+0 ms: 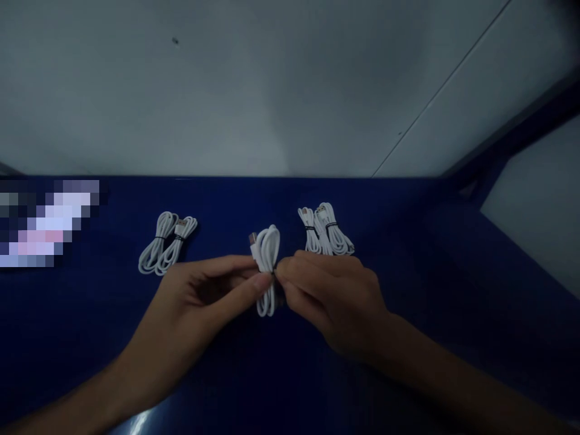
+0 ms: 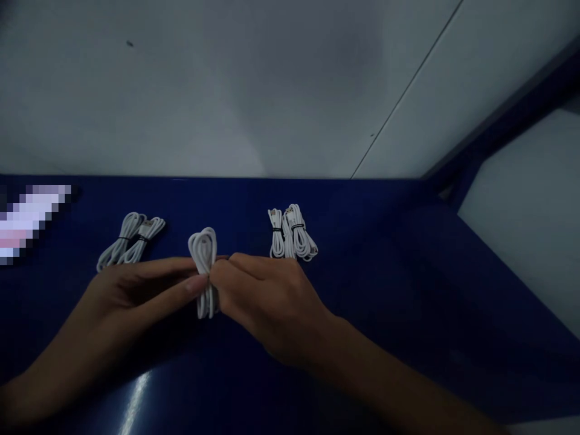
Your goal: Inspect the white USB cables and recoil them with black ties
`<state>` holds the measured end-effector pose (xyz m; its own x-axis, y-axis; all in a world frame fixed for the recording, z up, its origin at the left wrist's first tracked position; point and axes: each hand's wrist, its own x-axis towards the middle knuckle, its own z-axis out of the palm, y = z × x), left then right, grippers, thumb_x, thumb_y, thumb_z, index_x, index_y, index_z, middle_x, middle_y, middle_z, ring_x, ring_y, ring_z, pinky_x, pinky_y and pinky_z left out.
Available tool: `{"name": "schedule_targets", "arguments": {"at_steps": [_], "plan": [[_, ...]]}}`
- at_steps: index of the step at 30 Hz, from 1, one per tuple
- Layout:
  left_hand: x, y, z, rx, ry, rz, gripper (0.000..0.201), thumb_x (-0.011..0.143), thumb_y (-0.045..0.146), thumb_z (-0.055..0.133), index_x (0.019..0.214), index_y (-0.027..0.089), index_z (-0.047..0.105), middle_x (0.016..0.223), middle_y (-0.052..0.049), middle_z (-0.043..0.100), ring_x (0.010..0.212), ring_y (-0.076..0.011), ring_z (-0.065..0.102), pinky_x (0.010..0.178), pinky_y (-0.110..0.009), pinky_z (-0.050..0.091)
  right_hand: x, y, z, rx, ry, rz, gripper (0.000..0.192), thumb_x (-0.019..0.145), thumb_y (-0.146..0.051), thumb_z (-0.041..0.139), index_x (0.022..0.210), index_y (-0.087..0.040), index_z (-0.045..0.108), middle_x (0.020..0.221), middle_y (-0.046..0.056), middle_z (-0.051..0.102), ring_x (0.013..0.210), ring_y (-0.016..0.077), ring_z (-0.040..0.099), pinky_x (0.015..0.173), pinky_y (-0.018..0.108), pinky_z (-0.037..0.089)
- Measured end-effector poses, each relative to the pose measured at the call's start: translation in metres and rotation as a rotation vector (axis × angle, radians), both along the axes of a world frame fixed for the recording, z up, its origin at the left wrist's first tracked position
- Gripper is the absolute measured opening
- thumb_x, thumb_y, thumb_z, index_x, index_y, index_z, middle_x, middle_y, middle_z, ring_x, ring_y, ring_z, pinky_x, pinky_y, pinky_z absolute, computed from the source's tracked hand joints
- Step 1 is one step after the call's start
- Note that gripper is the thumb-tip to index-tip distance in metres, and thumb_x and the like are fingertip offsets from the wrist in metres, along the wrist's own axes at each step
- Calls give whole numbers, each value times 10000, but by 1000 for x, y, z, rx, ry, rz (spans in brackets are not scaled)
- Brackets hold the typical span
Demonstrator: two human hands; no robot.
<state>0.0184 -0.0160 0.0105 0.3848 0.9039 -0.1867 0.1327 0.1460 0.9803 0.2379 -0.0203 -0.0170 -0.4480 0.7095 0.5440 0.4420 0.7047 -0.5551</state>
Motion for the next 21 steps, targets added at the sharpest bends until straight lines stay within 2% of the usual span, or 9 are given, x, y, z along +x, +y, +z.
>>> {"name": "schedule_targets", "arguments": {"at_steps": [1,4,8,10,15,19,21], "plan": [[0,-1,1,65,36,30,54,986,326,857,977,339,908,821,29,852,796,-198,821,736,-241,660,0,-1,0,-27,5,-1,309,1084,-93,466,807,-224,508,686,-59,488,551,85,408,491,231,341],[2,-4,2,143,74,92,92,923,266,909,879,345,890,777,67,843,782,-184,818,737,-213,658,-2,-3,0,-95,33,15,314,1090,-96,477,804,-226,468,692,-65,467,548,79,389,494,239,316],[1,-5,0,182,65,201,75,909,345,935,970,382,913,871,61,894,833,-189,844,782,-214,675,-4,-5,3,-274,92,9,296,1098,-117,524,827,-227,478,688,-77,482,544,75,401,512,251,314],[1,-5,0,222,81,246,113,896,366,950,1001,395,921,827,64,885,794,-174,836,759,-197,668,-4,-6,6,-402,132,-4,298,1119,-164,537,832,-230,492,686,-78,491,546,81,406,516,255,320],[3,-6,4,226,84,258,58,953,340,892,979,358,941,826,44,873,733,-165,821,736,-216,700,-4,-8,13,-684,256,-35,319,1163,-284,533,849,-229,554,750,-55,537,616,106,453,553,269,362],[4,-7,4,247,63,293,142,1000,286,828,964,359,944,975,33,898,834,-193,846,754,-235,724,-5,-9,13,-852,335,-10,296,1184,-372,530,953,-227,645,875,-26,618,705,124,504,616,293,408],[4,-6,4,237,37,296,133,987,289,847,1000,380,943,942,33,899,865,-211,855,738,-239,730,-5,-9,12,-896,365,13,284,1194,-397,514,1030,-234,679,874,-31,617,692,124,492,603,295,401]]}}
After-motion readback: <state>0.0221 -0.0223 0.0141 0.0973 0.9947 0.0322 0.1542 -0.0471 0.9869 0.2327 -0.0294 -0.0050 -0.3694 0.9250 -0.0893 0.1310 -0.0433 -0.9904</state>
